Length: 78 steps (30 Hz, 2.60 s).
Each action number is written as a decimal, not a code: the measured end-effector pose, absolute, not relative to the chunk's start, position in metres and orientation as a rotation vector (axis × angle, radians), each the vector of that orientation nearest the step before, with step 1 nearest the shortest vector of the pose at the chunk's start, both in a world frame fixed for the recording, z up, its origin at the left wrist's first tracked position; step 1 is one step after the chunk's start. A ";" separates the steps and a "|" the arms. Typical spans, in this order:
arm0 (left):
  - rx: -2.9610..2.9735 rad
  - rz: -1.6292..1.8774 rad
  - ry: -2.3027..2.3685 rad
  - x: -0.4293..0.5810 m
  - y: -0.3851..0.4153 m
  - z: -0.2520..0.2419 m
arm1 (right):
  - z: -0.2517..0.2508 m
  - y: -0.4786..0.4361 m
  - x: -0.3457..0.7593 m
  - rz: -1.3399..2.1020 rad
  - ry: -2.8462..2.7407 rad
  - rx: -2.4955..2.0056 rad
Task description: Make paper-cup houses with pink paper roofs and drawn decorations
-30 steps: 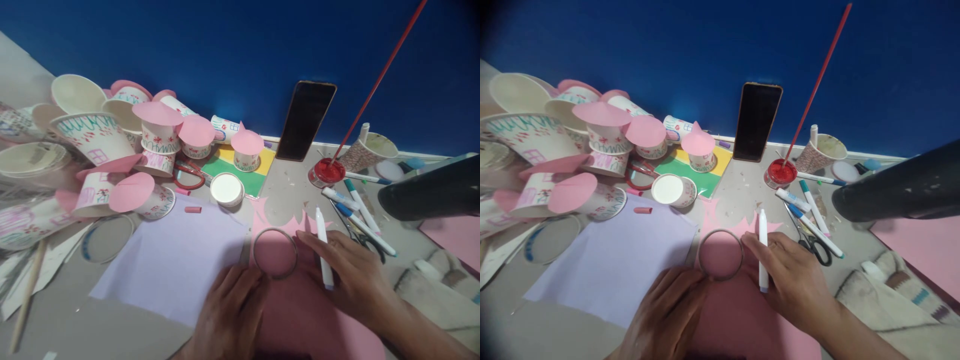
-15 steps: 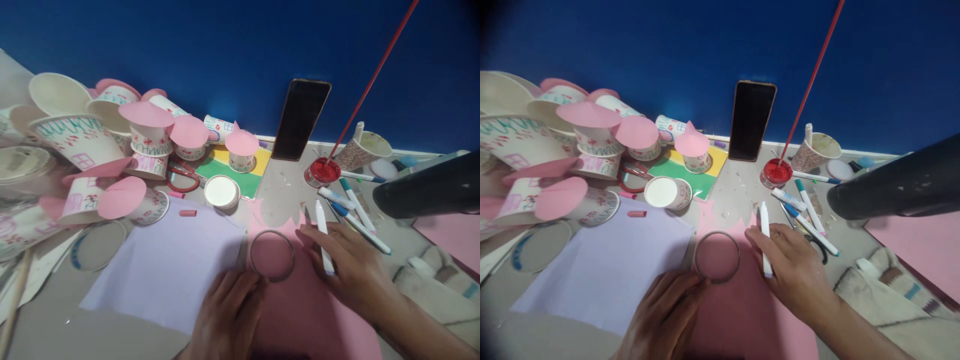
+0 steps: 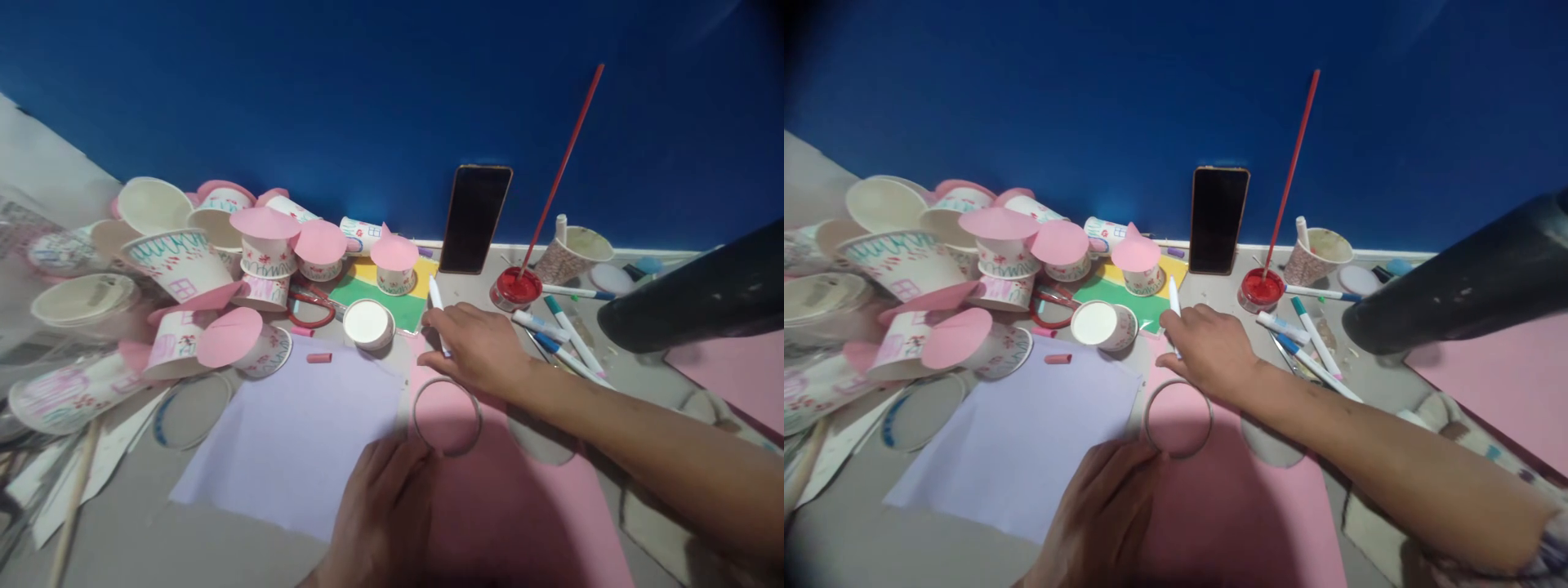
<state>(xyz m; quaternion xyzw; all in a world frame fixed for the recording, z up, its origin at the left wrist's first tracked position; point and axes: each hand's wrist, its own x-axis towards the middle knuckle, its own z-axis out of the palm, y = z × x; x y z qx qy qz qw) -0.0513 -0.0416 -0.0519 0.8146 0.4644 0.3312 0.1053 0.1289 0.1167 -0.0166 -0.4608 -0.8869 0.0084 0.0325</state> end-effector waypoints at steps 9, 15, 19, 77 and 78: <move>2.379 0.953 1.371 -0.054 -0.041 -0.053 | -0.003 0.119 0.169 -0.236 -2.511 -1.428; 2.348 0.862 1.327 -0.061 -0.048 -0.061 | -0.007 0.067 0.191 0.419 -2.410 -1.055; 2.338 0.884 1.317 -0.059 -0.047 -0.062 | -0.032 0.047 0.198 0.425 -2.345 -0.964; 2.515 0.757 1.389 -0.055 -0.046 -0.048 | -0.047 0.046 0.209 0.188 -2.632 -0.815; 2.532 0.736 1.396 -0.055 -0.047 -0.048 | -0.046 0.046 0.209 0.194 -2.628 -0.811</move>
